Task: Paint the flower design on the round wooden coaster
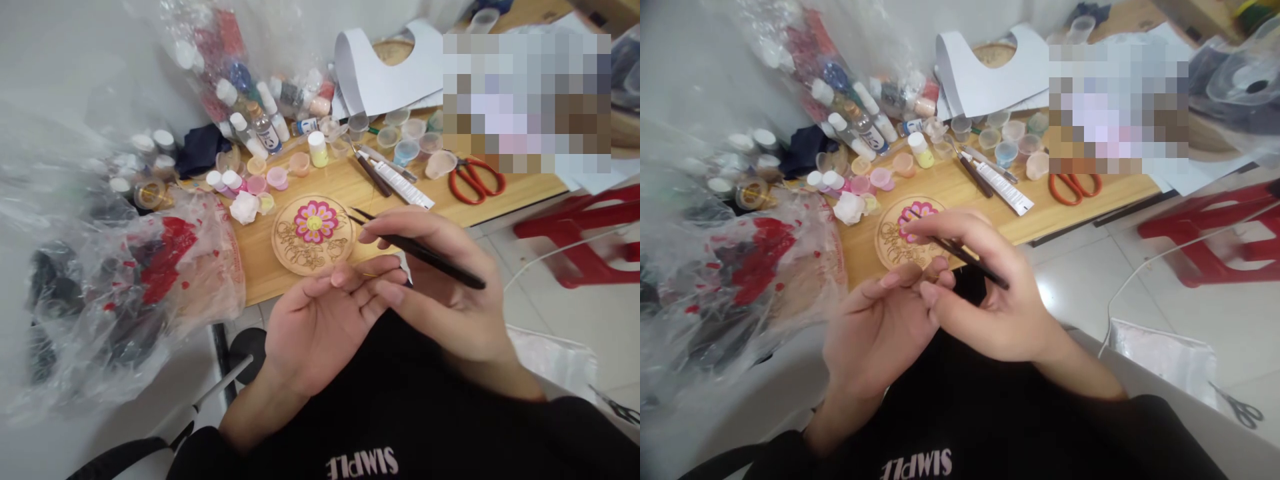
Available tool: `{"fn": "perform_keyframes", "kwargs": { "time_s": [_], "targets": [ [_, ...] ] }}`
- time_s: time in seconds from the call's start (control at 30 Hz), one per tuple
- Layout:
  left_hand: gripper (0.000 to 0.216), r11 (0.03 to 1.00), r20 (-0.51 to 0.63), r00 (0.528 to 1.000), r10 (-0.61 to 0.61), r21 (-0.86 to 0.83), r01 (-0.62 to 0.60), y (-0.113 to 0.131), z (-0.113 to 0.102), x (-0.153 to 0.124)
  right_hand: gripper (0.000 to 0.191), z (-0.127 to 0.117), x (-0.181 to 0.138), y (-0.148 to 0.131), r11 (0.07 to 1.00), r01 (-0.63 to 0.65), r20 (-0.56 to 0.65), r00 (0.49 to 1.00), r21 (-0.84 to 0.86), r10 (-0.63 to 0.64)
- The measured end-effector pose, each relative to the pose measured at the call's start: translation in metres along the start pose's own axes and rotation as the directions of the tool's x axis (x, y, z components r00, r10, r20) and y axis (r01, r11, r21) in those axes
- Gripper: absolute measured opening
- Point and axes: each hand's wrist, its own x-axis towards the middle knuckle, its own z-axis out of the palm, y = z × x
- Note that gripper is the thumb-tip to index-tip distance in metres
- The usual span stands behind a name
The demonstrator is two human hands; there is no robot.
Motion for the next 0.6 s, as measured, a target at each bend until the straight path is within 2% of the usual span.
{"fn": "perform_keyframes", "kwargs": {
  "time_s": [0.3,0.6],
  "targets": [
    [0.031,1.000,0.030,0.999,-0.012,-0.003,0.012,-0.0044,-0.0002,-0.0005,0.040,0.0028,0.0009,0.0042,0.997,0.017,0.043,0.999,-0.075,-0.014],
    [0.021,1.000,-0.049,0.999,-0.014,0.024,0.015,-0.0061,0.0015,0.0003,0.038,0.0021,0.0038,0.0051,0.994,0.071,0.077,0.995,-0.088,-0.064]
  ]
}}
